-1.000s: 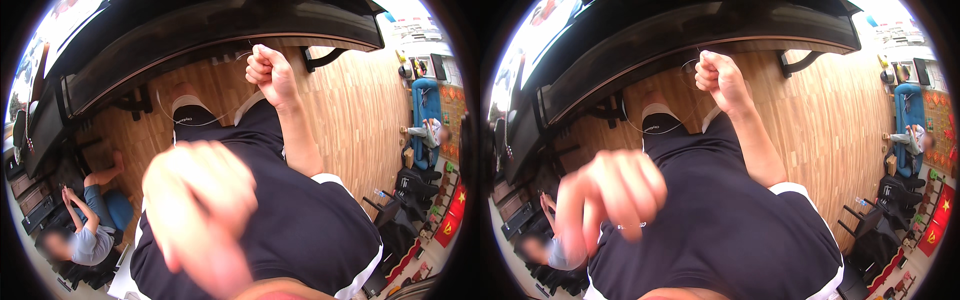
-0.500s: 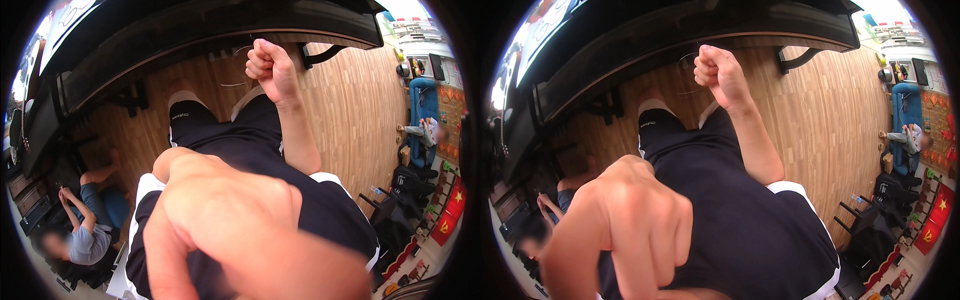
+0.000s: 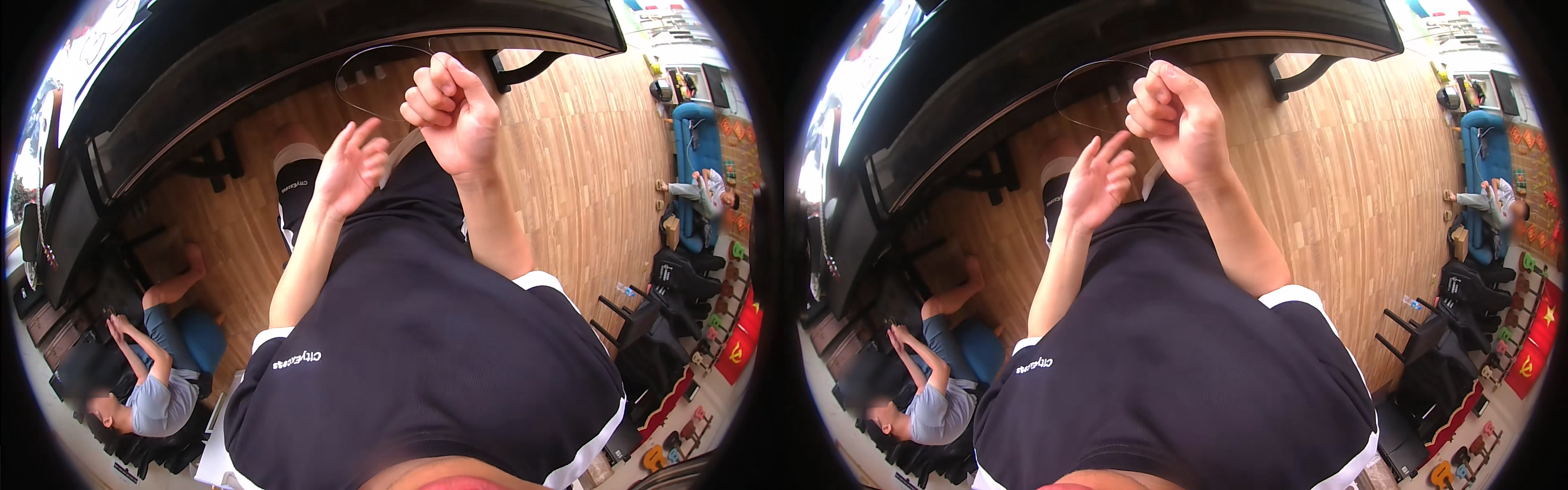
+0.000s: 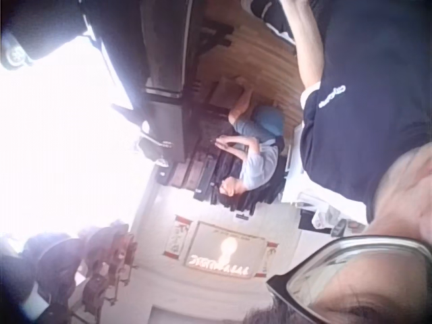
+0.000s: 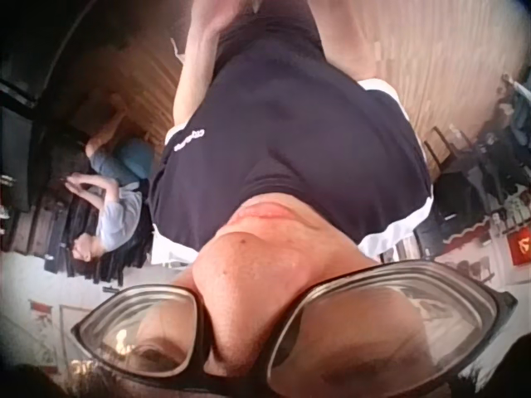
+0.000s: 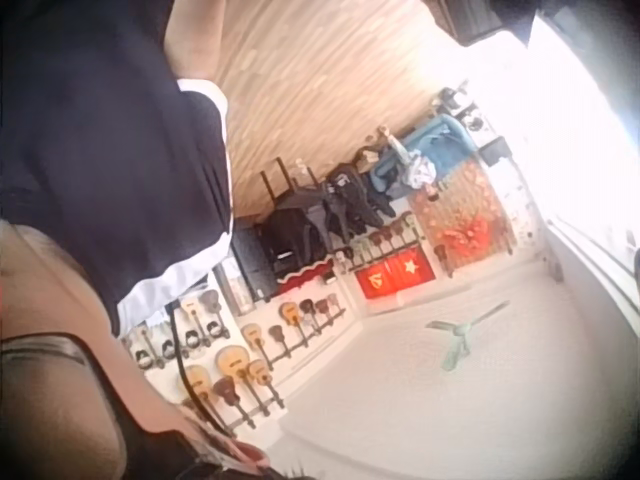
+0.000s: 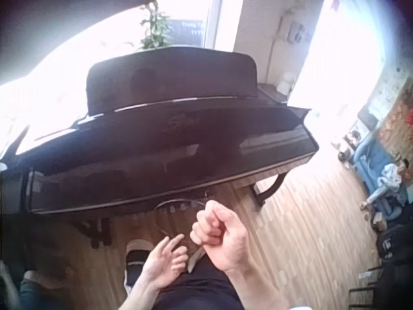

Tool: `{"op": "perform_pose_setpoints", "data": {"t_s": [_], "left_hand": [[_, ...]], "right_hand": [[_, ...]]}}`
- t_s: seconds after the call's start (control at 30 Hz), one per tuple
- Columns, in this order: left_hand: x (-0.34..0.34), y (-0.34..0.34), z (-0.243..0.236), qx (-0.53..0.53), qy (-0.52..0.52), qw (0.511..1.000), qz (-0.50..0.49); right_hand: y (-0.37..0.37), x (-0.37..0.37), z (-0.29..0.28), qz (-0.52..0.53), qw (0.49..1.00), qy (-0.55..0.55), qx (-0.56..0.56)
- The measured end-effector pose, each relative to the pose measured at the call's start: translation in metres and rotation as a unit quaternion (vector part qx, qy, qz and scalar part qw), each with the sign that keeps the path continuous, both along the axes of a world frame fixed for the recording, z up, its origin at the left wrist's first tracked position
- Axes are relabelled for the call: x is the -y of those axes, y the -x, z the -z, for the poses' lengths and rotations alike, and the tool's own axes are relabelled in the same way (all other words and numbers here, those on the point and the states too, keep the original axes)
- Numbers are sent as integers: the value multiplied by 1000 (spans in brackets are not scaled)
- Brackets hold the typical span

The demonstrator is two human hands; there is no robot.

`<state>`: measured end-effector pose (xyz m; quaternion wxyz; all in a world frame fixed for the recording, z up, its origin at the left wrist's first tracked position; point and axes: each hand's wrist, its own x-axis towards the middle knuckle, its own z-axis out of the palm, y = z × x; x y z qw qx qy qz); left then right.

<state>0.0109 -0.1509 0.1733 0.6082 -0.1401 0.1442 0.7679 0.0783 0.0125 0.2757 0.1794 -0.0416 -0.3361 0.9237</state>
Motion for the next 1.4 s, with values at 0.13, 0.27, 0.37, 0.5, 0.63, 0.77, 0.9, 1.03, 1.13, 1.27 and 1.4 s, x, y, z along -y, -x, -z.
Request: {"op": "perform_pose_setpoints", "data": {"t_s": [0.13,0.27,0.37,0.5,0.63,0.77,0.9,1.03,1.13,1.27,1.4], "left_hand": [[16,24,35,-55,43,982,-175],[43,43,39,-172,97,938,-285],[55,43,29,-282,198,909,-236],[44,27,36,-366,360,853,89],[16,6,48,-119,162,968,151],[9,8,80,-90,182,970,-135],[32,44,75,-115,129,951,-257],[47,46,45,-255,176,917,-253],[53,39,31,-346,202,891,-214],[45,19,23,-448,187,853,-189],[34,-2,18,-560,242,783,-124]], "right_hand": [[-4,-6,14,30,999,27,19],[-10,-30,55,99,990,31,97],[-13,-36,92,91,982,74,146],[-8,-23,120,32,980,151,127],[0,-2,134,-4,977,156,144],[-12,6,146,-16,966,129,222],[-26,-5,177,-51,954,42,294],[-28,-10,194,-145,835,-329,417],[-14,-5,156,-258,543,-614,511],[0,-1,106,-223,628,-628,402],[13,19,88,-91,889,-381,235]]}}
